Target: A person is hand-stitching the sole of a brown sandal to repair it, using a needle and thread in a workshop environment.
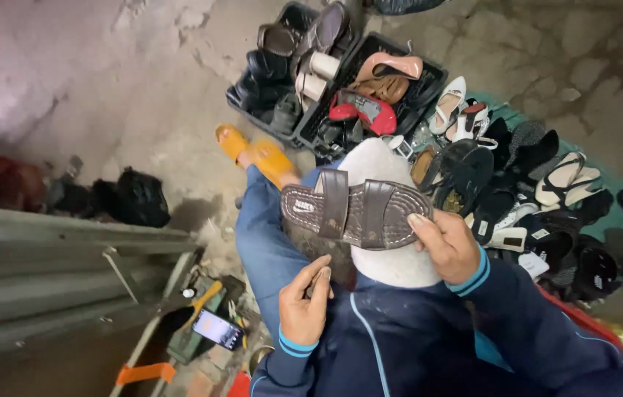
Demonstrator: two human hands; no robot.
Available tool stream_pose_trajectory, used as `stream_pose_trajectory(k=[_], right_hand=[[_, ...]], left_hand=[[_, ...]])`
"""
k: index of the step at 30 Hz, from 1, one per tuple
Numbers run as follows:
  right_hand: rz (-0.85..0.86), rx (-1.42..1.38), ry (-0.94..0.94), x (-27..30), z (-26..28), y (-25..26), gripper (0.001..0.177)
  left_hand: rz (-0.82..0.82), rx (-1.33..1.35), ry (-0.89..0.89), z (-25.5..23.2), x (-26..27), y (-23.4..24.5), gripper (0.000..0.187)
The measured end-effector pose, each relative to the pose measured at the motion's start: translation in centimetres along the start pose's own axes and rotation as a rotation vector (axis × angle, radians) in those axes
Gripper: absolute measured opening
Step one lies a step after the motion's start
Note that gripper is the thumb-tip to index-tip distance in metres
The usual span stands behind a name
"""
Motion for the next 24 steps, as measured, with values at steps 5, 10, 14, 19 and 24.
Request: stream_pose_trajectory(k=[5,10,14,19,24], right_hand=[[-0.062,-0.029,-0.051,0.3,-1.5,1.2,0.049],[-0.017,0.001,-0.145,-0.4,-4.4,0.7,0.055],[0.029,-0.036,-0.113,-1.3,-7.3,0.5,0.054],[0.073,-0.085,-0.266,-1.4,-11.9,0.7,0.057],[0.102,-0.15,-0.332,-1.6,-13.7,0.9,0.06]], left_hand=[[-0.025,-0.054,0.053,-0.1,0.1,0.1,0.031],[-0.026,-0.068,0.179,1.4,0.3,-0.4,0.03],[-0.047,-0.122,0.246,2.9,0.1,-0.6,0.029],[-0.09,-0.11,0.237,2.1,0.6,-0.8,0.027],[-0.086,-0.124,0.219,2.2,0.3,-2.1,0.029]])
Point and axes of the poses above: each hand's wrist, its own x-axis away from the middle knuckle, its own y-axis out of the back of the hand, z = x × y, the point moved 10 cm from there along -x, towards the middle knuckle, and after that the axes turned 1 degree about -z, right-handed, at the moved point
